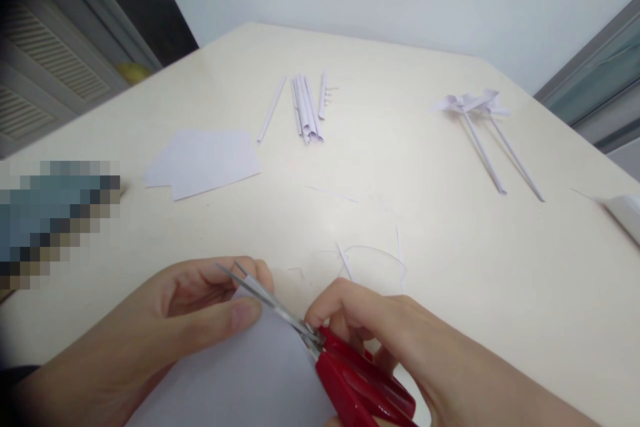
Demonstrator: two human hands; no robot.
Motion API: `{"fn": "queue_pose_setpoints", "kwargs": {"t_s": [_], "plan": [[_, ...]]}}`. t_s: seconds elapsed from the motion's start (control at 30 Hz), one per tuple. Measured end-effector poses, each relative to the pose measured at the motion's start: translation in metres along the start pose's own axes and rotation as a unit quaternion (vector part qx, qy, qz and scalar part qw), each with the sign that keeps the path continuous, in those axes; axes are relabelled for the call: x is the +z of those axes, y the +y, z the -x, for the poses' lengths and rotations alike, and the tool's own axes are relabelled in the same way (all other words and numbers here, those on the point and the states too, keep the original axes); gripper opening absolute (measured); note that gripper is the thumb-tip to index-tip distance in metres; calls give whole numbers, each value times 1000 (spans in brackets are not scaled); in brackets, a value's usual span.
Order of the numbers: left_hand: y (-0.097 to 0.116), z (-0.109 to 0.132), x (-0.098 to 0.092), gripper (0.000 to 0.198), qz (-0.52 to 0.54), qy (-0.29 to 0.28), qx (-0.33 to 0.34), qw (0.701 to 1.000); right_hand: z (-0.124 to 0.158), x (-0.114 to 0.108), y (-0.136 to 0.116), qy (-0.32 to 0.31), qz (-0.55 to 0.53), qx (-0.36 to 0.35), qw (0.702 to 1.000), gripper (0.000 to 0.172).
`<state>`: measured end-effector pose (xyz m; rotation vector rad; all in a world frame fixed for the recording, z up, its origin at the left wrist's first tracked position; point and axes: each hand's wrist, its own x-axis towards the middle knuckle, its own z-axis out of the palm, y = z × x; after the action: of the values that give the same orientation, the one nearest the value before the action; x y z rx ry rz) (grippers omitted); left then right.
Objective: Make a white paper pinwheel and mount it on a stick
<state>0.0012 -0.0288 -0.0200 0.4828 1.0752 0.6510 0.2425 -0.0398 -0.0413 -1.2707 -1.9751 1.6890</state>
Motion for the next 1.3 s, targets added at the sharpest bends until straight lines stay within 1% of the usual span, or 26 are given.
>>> {"fn": "queue_pose_setpoints", "kwargs": {"t_s": [0.03, 0.1, 0.17, 0.27, 0.43, 0.57, 0.73, 0.93, 1.03, 1.13, 1.3], "plan": [[0, 0, 0, 19, 4, -1, -2, 1000, 1, 0, 3, 8, 2, -3, 1000, 43], [1, 0, 0, 19, 7, 1, -5, 1000, 3, -2, 5, -7, 16, -5, 1000, 40], [2, 0, 0, 18, 5, 7, -8, 1000, 3, -4, 3, -22, 36, -4, 999, 41], [3, 0, -1, 17, -2, 12, -11, 1000, -1, -6, -3, -21, 47, -14, 999, 44], [1, 0, -3, 18, -15, 4, -9, 1000, -9, 0, -11, -35, 13, 6, 999, 39], [1, 0, -2, 18, -10, 3, -10, 1000, -10, 0, -12, -52, -12, 23, 998, 40], [0, 1, -1, 17, -4, 11, -2, 1000, -6, -1, -11, -42, -48, 45, 997, 44], [3, 0, -2, 19, -6, 5, -21, 1000, -4, 2, -7, -25, -91, 84, 992, 38], [3, 0, -2, 20, -9, 5, -22, 1000, -4, 2, -2, -45, -96, 75, 992, 44], [2, 0, -1, 21, -4, 12, -8, 1000, -3, 1, 0, -60, -99, 57, 992, 52], [-1, -1, -3, 20, -5, 5, -2, 1000, 1, 0, 4, -64, -86, 57, 993, 52]]}}
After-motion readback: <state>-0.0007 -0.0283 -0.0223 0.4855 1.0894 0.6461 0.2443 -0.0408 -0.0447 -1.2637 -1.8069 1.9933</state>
